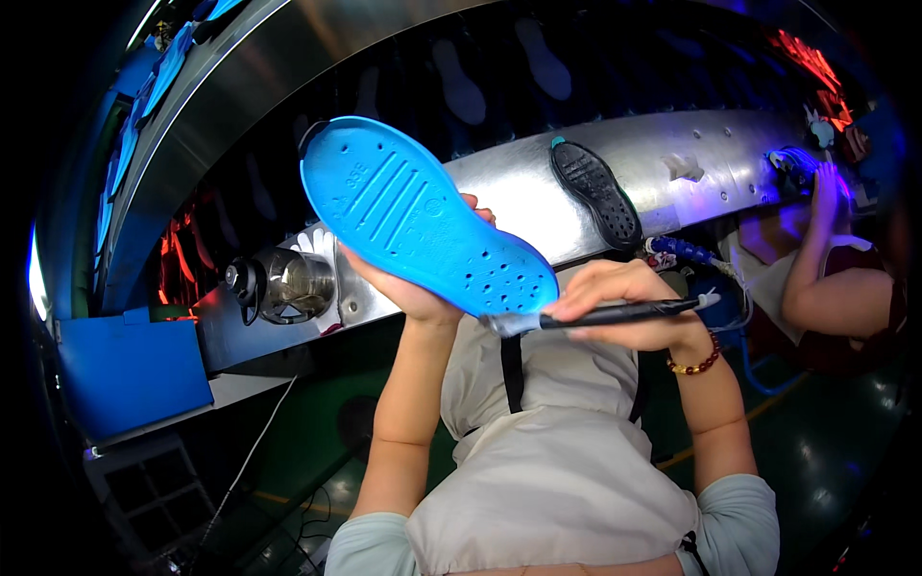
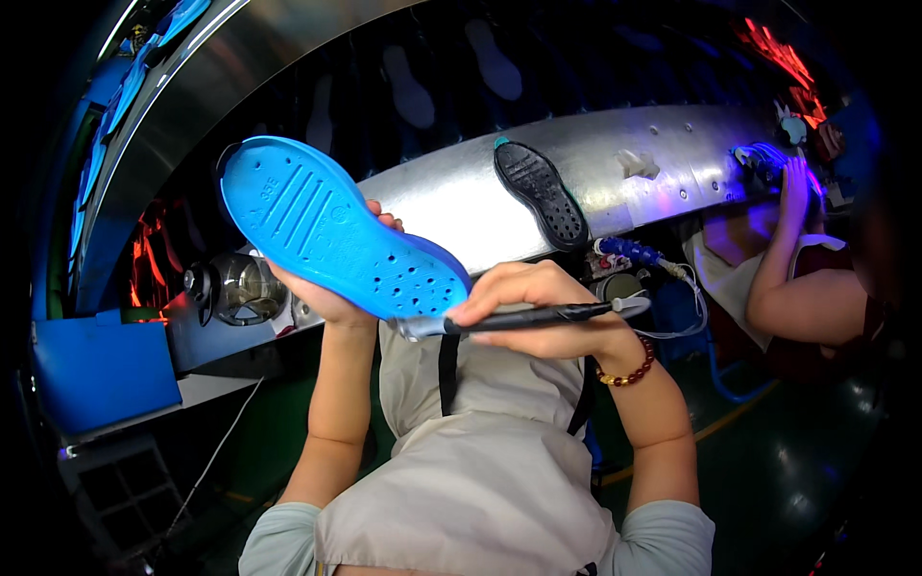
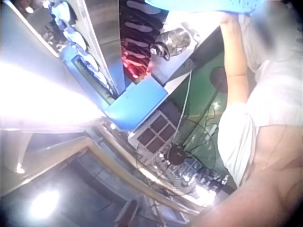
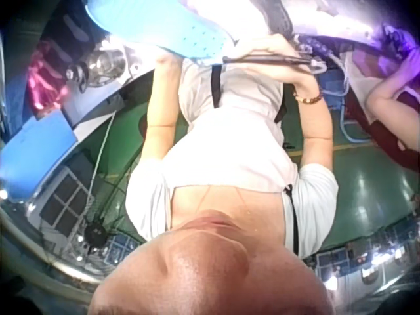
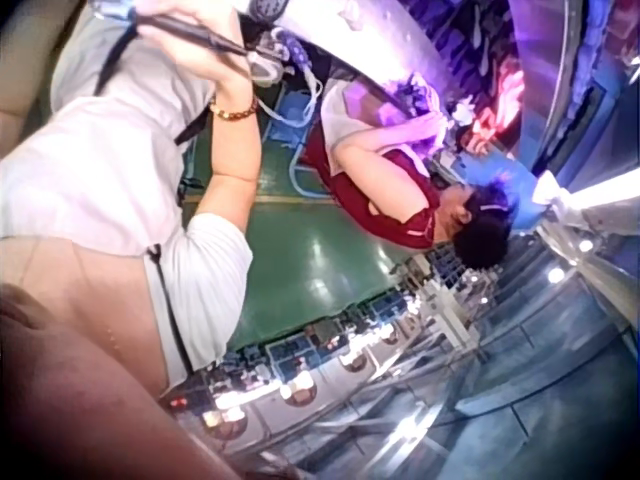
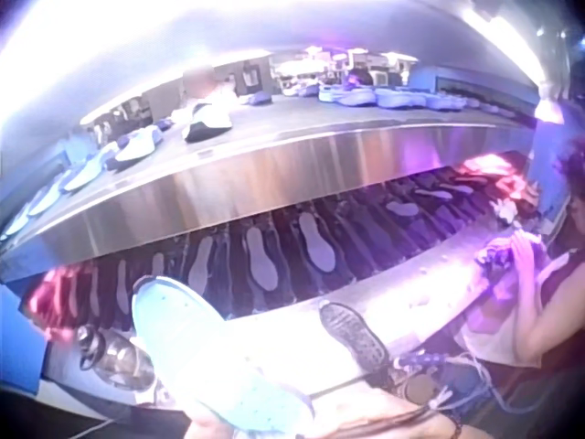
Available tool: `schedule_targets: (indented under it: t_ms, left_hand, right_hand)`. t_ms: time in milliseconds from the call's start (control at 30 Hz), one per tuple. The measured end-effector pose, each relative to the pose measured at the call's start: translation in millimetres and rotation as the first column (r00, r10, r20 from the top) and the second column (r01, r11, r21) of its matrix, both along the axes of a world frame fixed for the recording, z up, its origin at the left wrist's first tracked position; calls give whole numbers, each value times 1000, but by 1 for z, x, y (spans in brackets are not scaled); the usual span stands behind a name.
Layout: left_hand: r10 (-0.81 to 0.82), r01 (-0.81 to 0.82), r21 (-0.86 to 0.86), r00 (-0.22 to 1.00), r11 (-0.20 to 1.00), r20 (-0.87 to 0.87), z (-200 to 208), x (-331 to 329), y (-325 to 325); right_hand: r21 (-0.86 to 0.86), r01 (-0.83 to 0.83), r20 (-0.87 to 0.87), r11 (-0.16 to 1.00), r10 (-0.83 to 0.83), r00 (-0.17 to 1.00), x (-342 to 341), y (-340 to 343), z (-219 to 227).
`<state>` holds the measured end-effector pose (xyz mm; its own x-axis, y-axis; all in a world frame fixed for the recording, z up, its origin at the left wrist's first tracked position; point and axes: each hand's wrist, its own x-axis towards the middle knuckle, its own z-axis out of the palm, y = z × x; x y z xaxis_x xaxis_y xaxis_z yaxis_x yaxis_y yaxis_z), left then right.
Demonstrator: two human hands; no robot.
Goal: The person applies adhesive to the inner surface of blue shoe soles using a brush, retrieves additional soles from a moving conveyor, and places the coated soles back onto the line.
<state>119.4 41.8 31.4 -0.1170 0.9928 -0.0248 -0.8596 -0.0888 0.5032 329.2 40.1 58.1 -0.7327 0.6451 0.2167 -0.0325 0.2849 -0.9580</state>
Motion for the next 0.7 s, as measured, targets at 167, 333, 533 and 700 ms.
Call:
schedule_targets:
  t_ms: [167, 333, 533, 700]
  left_hand:
    - [31, -37, -101, 997, 994, -65, 7, 1, 3]
    - [-84, 84, -9, 995, 996, -54, 6, -4, 3]
    - [-177, 208, -183, 969, 961, 172, 15, 22, -16]
    - [-382, 397, -126, 916, 909, 125, -38, 4, -31]
  right_hand:
    - [-283, 194, -63, 939, -220, 974, 8, 2, -3]
    - [-259, -97, -194, 961, 46, 980, 11, 5, -12]
    - [-745, -14, -360, 667, -384, 850, -8, -15, -29]
    - [-647, 106, -68, 755, -195, 978, -7, -23, -7]
